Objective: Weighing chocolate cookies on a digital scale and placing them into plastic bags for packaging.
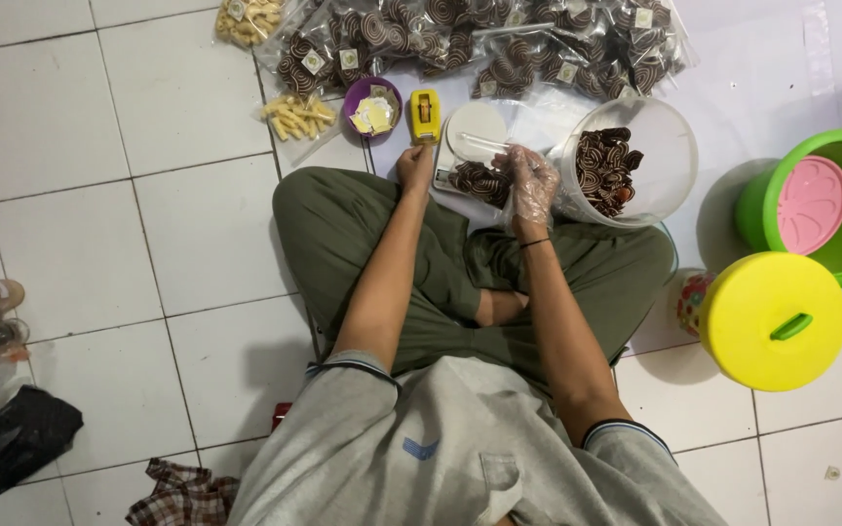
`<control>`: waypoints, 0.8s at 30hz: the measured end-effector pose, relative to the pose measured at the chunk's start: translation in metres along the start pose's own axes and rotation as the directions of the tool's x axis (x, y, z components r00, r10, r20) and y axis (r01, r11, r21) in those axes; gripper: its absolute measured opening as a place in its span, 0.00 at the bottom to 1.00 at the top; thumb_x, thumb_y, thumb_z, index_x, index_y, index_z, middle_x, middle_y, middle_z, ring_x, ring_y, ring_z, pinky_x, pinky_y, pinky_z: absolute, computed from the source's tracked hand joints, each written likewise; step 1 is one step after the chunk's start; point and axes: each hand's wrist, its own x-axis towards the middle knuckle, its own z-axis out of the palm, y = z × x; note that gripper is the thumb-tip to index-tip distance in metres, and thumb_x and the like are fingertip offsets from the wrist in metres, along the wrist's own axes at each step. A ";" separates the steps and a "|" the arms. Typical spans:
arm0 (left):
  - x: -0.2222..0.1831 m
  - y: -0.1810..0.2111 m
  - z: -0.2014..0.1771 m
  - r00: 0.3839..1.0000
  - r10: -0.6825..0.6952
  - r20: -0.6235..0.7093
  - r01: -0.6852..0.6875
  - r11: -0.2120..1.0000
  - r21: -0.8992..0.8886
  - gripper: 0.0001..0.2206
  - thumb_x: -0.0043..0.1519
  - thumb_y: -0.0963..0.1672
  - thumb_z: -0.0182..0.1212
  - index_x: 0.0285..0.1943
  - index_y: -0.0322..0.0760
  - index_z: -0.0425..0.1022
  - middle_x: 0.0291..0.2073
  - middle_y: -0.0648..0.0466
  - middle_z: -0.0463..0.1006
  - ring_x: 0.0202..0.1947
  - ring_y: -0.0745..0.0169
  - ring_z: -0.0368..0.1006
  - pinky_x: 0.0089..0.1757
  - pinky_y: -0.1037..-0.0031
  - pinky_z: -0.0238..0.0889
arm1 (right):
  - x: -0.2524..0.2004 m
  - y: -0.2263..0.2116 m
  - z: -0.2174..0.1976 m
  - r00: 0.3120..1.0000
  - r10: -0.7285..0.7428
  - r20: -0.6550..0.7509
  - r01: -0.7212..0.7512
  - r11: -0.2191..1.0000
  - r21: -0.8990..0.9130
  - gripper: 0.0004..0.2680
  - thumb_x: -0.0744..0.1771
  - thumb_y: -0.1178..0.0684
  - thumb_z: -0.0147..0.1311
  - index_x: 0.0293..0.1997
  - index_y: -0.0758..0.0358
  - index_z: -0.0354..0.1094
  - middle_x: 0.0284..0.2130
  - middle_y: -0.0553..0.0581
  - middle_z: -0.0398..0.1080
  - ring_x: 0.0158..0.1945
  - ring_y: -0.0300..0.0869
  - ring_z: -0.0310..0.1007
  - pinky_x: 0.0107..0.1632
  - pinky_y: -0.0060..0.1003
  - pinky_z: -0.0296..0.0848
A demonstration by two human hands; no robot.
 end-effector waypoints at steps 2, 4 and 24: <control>0.019 -0.017 0.006 1.000 -0.005 -0.005 0.005 0.999 0.037 0.19 0.52 0.52 0.69 0.50 0.45 0.83 0.44 0.50 0.83 0.53 0.48 0.78 0.52 0.59 0.69 | 0.000 0.002 -0.003 1.000 0.002 0.002 -0.002 1.000 0.019 0.10 0.69 0.52 0.59 0.47 0.70 0.75 0.34 0.71 0.78 0.38 0.54 0.83 0.42 0.45 0.83; 0.024 -0.027 0.008 1.000 -0.011 -0.014 0.012 0.997 0.072 0.18 0.52 0.53 0.68 0.50 0.49 0.83 0.44 0.54 0.83 0.52 0.52 0.78 0.52 0.60 0.70 | 0.002 0.005 -0.006 1.000 0.006 0.009 -0.006 0.999 0.035 0.10 0.68 0.52 0.60 0.47 0.70 0.75 0.34 0.71 0.78 0.38 0.54 0.83 0.42 0.46 0.83; -0.036 0.041 -0.021 0.985 0.168 -0.038 -0.160 0.974 0.162 0.20 0.59 0.57 0.63 0.45 0.43 0.85 0.40 0.48 0.86 0.50 0.42 0.79 0.49 0.58 0.71 | -0.005 -0.017 0.000 1.000 -0.011 -0.015 0.012 1.000 0.017 0.09 0.68 0.51 0.58 0.44 0.69 0.76 0.33 0.68 0.78 0.38 0.51 0.82 0.43 0.44 0.81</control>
